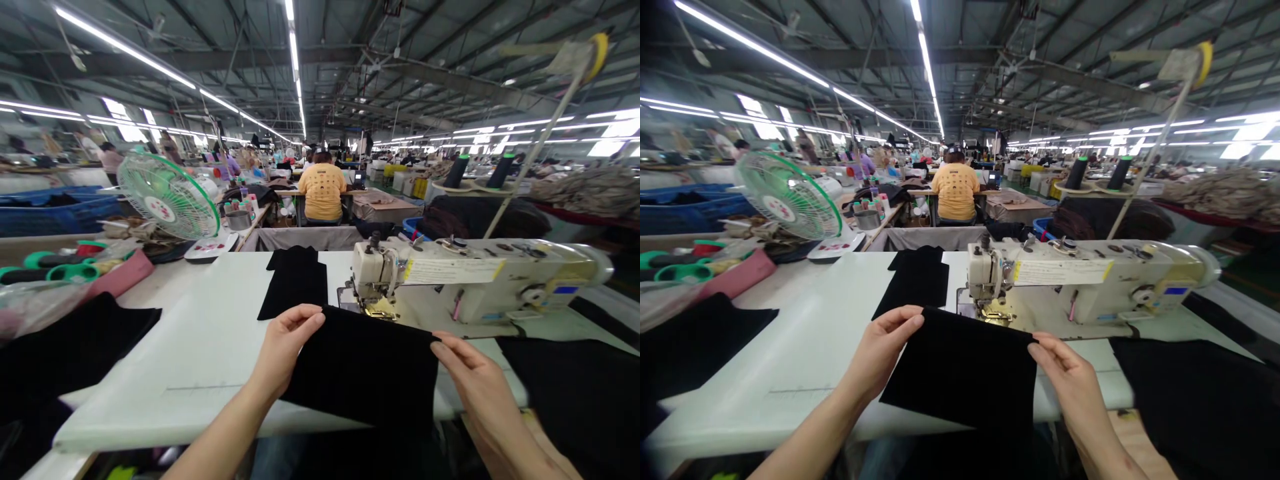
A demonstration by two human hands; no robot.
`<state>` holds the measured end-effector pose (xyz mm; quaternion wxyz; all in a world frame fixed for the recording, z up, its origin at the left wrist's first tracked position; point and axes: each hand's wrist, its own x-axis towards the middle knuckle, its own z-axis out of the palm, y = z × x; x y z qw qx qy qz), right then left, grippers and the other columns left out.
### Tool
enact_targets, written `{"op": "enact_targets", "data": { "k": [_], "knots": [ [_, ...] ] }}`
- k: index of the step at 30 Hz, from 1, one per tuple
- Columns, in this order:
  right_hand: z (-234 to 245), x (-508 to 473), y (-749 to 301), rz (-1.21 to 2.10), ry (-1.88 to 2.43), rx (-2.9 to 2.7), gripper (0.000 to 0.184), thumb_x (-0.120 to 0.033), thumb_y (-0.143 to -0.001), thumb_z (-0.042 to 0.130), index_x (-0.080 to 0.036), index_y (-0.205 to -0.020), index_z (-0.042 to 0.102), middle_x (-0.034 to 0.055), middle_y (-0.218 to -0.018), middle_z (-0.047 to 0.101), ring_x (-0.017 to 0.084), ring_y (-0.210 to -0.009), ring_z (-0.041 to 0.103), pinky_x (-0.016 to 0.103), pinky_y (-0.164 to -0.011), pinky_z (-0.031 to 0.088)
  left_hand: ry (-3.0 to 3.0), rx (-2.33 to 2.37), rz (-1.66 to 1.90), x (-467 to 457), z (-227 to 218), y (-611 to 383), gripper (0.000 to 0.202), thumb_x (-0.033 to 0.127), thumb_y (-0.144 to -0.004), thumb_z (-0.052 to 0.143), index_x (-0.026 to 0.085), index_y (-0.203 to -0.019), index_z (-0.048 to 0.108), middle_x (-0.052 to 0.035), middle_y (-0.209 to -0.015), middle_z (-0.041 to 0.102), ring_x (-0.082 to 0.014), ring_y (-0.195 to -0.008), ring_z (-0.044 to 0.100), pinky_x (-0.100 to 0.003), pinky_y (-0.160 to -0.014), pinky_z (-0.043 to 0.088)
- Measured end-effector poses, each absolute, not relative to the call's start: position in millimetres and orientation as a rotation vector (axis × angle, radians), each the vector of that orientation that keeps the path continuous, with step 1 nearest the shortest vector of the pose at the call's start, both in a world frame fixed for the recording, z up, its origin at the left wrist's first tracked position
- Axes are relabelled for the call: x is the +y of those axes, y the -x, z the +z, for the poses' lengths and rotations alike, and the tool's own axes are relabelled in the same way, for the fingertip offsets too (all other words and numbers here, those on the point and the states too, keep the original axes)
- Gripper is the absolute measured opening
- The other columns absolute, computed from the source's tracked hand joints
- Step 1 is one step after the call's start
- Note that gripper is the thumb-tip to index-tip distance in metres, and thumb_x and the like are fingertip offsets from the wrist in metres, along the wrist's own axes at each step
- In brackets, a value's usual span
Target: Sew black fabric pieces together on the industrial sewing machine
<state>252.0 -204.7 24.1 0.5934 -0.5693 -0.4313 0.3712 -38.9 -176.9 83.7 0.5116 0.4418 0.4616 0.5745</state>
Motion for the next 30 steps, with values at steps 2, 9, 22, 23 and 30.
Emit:
{"op": "enact_targets", "data": {
  "k": [2, 9, 22, 23, 30],
  "knots": [
    [25.0, -204.7, -254.5, 0.883, 1.316, -0.981, 0.038, -0.051, -0.064, 0.083, -0.021, -0.088, 0.079, 0.0083, -0.109, 0.075, 0.030, -0.111, 0.065, 0.036, -0.095, 0.054, -1.056, 1.155, 1.416, -179.4, 86.1, 36.8, 0.025, 0.036, -0.067, 0.084, 0.017, -0.081, 0.075, -0.0019, -0.084, 0.073, -0.0143, -0.077, 0.063, -0.024, -0.074, 0.049],
    [41.0, -208.2, -248.1, 0.935, 1.285, -0.796, 0.039, -0.051, -0.049, 0.090, -0.022, -0.074, 0.079, 0.0089, -0.100, 0.076, 0.030, -0.102, 0.067, 0.040, -0.098, 0.051, -1.012, 1.153, 1.505, -183.2, 91.5, 29.6, 0.022, 0.031, -0.064, 0.086, 0.018, -0.078, 0.074, 0.0000, -0.085, 0.072, -0.0119, -0.079, 0.063, -0.020, -0.077, 0.049],
    [56.2, -210.8, -244.3, 0.932, 1.332, -0.657, 0.042, -0.048, -0.035, 0.092, -0.019, -0.060, 0.076, 0.0078, -0.094, 0.075, 0.024, -0.095, 0.064, 0.025, -0.080, 0.054, -0.936, 1.071, 1.563, -179.2, 91.4, 25.5, 0.017, 0.024, -0.060, 0.083, 0.017, -0.064, 0.068, -0.0003, -0.085, 0.069, -0.0112, -0.079, 0.059, -0.021, -0.077, 0.045],
    [56.7, -210.7, -244.5, 0.940, 1.325, -0.651, 0.042, -0.048, -0.035, 0.092, -0.019, -0.061, 0.076, 0.0076, -0.094, 0.075, 0.024, -0.096, 0.064, 0.025, -0.081, 0.053, -0.941, 1.073, 1.566, -178.1, 90.8, 25.5, 0.017, 0.024, -0.060, 0.083, 0.017, -0.064, 0.068, -0.0002, -0.085, 0.068, -0.0110, -0.079, 0.059, -0.020, -0.077, 0.045],
    [60.8, -212.7, -246.8, 0.935, 1.231, -0.799, 0.033, -0.043, -0.050, 0.091, -0.019, -0.069, 0.078, 0.0076, -0.094, 0.075, 0.023, -0.090, 0.067, 0.032, -0.083, 0.053, -0.856, 1.077, 1.577, -168.1, 94.0, 26.7, 0.031, 0.023, -0.050, 0.088, 0.018, -0.063, 0.061, 0.0018, -0.081, 0.069, -0.0087, -0.076, 0.058, -0.014, -0.072, 0.046]
  ]
}}
